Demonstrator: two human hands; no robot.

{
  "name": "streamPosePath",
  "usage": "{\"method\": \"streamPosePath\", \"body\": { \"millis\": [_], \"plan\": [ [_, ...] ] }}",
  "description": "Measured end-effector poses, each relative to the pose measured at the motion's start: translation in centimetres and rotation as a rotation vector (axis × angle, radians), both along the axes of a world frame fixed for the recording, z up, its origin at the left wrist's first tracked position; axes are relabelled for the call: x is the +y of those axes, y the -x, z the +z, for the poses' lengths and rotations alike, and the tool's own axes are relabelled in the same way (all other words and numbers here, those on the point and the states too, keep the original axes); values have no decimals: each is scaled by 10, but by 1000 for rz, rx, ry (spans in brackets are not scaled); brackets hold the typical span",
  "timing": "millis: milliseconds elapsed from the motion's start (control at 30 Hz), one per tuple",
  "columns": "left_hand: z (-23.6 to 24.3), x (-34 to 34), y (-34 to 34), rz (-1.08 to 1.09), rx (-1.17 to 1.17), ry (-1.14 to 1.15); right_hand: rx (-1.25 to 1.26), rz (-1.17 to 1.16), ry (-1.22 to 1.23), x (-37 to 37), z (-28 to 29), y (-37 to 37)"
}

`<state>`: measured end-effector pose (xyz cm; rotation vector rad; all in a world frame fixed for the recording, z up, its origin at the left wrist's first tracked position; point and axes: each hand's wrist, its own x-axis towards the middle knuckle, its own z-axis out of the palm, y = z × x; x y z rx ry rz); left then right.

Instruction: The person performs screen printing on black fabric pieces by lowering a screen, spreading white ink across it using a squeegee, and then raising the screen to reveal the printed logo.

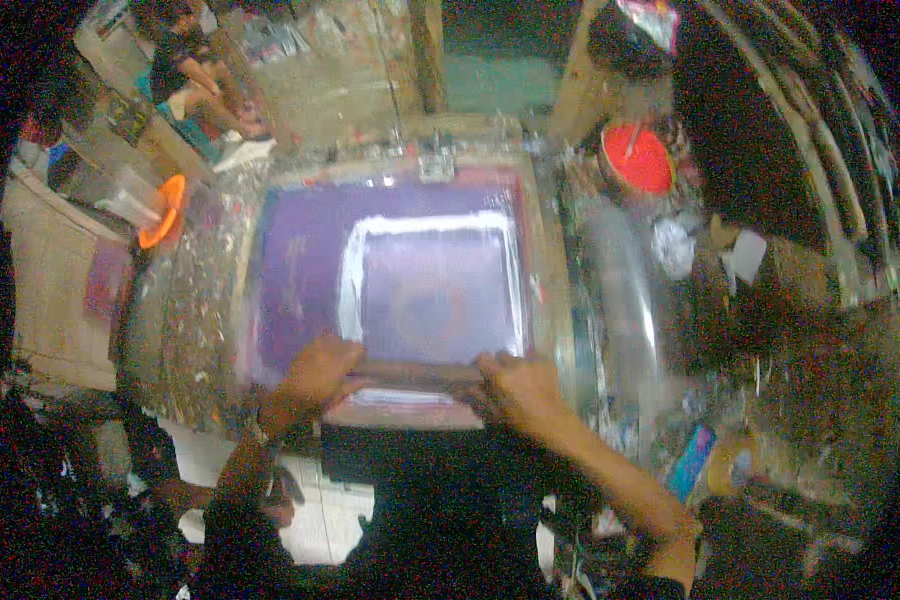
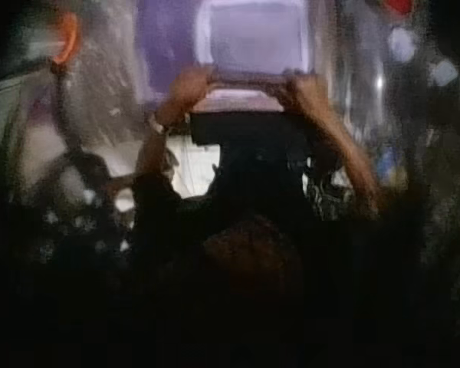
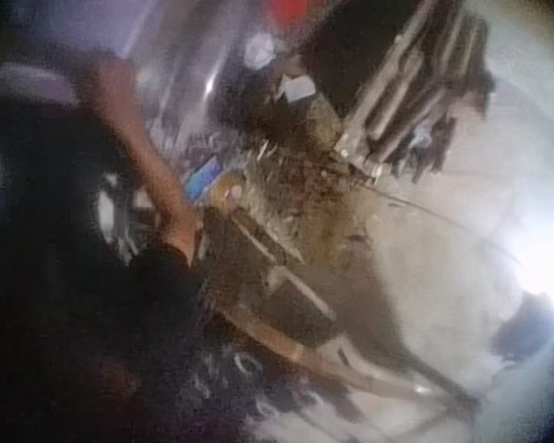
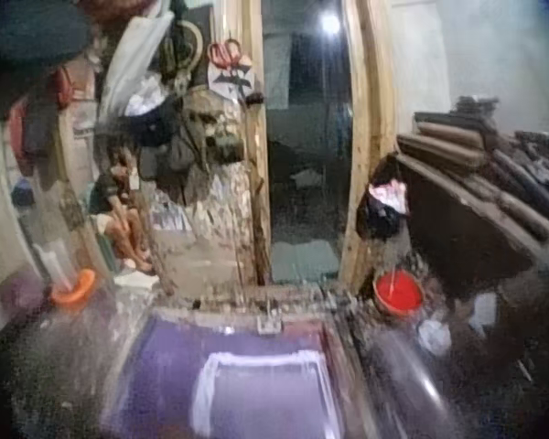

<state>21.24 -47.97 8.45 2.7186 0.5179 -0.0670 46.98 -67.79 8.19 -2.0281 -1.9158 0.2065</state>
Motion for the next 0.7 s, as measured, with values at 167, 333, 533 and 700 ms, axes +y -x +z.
{"method": "streamPosePath", "body": {
  "millis": [167,333,533,700],
  "plan": [
    [-13,112,-75,-3,-206,-219,-40,-75,-116,99,-22,-65],
    [-16,153,-114,42,-191,-343,-259,-32,-255,157,-29,-119],
    [-21,98,-66,-29,-149,-307,-181,35,-116,115,-42,-97],
    [-16,158,-120,174,-278,-346,-263,-46,-67,184,-10,-132]
  ]
}}
